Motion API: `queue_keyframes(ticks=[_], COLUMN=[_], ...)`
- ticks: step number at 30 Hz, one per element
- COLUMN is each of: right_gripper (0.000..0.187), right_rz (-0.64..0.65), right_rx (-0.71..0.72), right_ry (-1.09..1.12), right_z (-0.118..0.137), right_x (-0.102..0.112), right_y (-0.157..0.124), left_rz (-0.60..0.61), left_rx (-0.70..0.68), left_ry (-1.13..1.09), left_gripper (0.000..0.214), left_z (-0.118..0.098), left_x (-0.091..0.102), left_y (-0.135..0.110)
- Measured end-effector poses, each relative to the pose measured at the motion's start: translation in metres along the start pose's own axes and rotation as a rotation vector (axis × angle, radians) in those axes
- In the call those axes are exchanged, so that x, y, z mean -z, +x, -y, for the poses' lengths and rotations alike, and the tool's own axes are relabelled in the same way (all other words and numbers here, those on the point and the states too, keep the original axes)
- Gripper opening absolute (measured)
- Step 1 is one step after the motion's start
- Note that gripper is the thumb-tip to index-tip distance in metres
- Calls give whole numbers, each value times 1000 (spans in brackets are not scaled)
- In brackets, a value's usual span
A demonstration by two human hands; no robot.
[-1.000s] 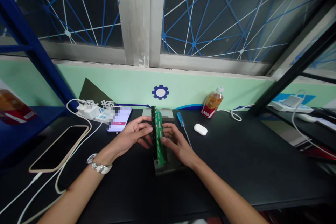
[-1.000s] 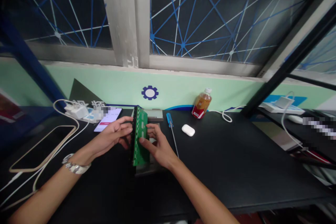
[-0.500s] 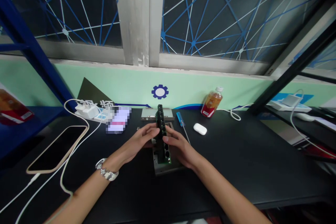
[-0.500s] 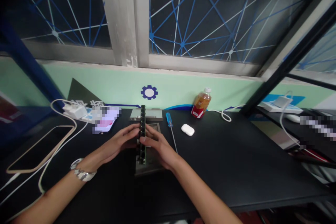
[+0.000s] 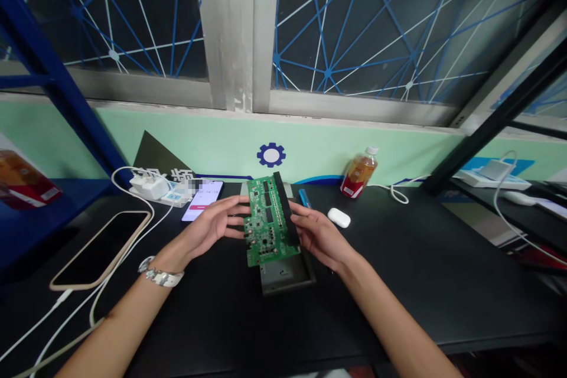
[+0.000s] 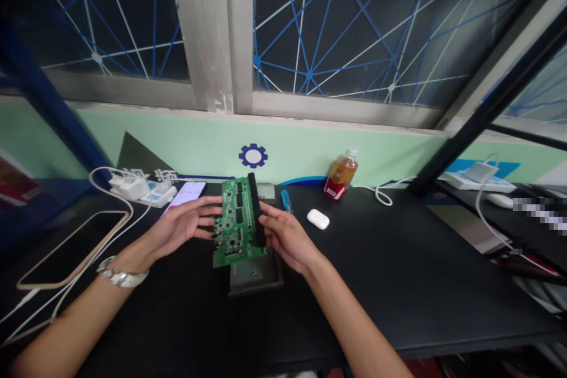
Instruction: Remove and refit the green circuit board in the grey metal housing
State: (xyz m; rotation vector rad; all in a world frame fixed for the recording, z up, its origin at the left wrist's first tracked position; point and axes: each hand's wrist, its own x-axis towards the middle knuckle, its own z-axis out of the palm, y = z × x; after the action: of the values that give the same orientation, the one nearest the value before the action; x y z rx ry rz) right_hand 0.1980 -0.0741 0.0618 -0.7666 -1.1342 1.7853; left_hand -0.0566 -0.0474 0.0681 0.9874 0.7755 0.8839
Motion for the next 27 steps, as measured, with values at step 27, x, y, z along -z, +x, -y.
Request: queue_keyframes(ticks=[27], right_gripper=[44], right_rz=[-25], right_rx=[119], right_ry=[-336], right_z=[-26], right_x=[2], right_y=[8], left_rz=[151], left_rx=[-88], left_ry=[14], left_gripper=[35], left_z=[11], left_x=[-23], left_y=[-3])
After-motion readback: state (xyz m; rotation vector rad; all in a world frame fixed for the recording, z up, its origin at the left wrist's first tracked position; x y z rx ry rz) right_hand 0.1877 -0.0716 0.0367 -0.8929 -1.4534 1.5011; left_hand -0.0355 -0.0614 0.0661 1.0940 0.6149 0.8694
